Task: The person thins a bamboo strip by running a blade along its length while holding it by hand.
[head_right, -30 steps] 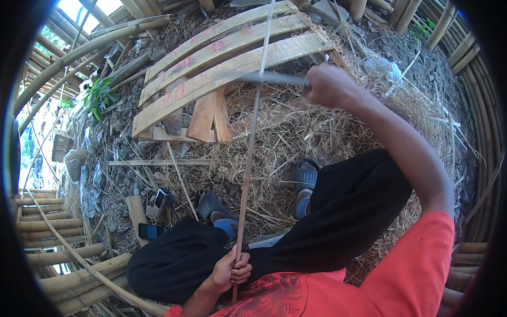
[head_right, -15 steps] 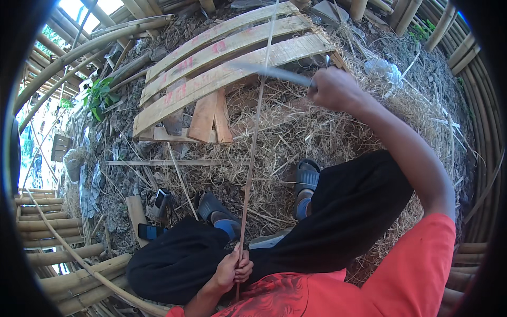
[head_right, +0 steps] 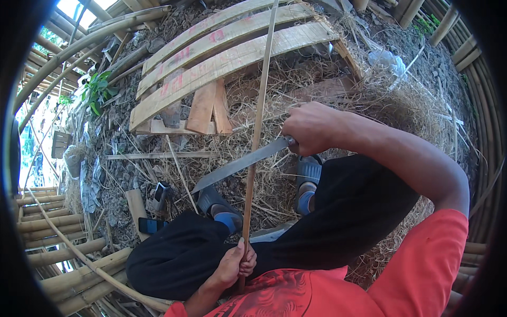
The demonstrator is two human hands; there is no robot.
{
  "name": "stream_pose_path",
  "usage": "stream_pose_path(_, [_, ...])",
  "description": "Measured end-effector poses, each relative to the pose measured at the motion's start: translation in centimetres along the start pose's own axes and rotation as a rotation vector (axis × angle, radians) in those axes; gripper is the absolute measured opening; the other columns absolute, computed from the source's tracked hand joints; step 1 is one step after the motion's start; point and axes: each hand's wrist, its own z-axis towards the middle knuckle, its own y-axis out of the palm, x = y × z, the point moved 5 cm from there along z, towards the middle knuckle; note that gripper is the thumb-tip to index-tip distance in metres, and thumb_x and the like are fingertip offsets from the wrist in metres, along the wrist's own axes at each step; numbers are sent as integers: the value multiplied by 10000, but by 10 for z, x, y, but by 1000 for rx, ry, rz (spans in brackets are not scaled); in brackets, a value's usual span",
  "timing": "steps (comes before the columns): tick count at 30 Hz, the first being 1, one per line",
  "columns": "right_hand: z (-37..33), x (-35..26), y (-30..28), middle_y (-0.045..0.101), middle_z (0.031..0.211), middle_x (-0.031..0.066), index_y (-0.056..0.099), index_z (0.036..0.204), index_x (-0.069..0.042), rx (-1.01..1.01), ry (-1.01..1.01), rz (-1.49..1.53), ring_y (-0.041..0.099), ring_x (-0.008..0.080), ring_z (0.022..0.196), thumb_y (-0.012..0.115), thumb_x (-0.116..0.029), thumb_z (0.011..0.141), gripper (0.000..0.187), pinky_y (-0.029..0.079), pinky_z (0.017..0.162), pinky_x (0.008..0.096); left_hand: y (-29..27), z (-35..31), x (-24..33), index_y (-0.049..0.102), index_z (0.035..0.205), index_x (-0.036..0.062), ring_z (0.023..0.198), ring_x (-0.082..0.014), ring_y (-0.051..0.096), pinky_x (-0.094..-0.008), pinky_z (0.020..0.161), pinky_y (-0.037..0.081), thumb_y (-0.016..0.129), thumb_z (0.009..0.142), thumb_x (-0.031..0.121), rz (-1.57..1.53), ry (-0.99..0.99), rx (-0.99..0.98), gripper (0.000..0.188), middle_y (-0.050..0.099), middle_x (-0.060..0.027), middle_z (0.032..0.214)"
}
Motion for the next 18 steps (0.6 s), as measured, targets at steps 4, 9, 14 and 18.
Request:
stream_pose_path(4, [-3,-4,8,643,668,150,682,761,-60,-21,-8,90,661,379,693,736,-233,700,191,529,645,493,5,1,4,384,827,113,533,-54,245,-212,461,229,300,1037,578,24,33,-2,516,306,38,638])
stream_pose_path(9, [1,-12,13,635,646,145,680,740,-80,38,-91,41,656,372,668,732,-215,681,157,524,615,483,8,4,6,377,830,112,528,-58,240,-217,460,224,294,1046,558,22,44,1,502,295,40,628])
stream_pose_path(14, [9,-12,23,625,619,132,674,712,-85,27,-51,46,651,363,637,733,-218,650,158,520,590,475,3,4,4,371,821,115,500,-58,224,-225,446,215,285,1050,547,-15,58,19,496,280,41,604])
stream_pose_path(18, [10,-18,17,624,610,122,681,713,-93,92,15,-6,649,355,620,736,-220,627,163,518,575,467,4,1,4,368,807,120,484,-56,211,-228,429,204,288,1049,548,-32,72,23,498,270,43,590])
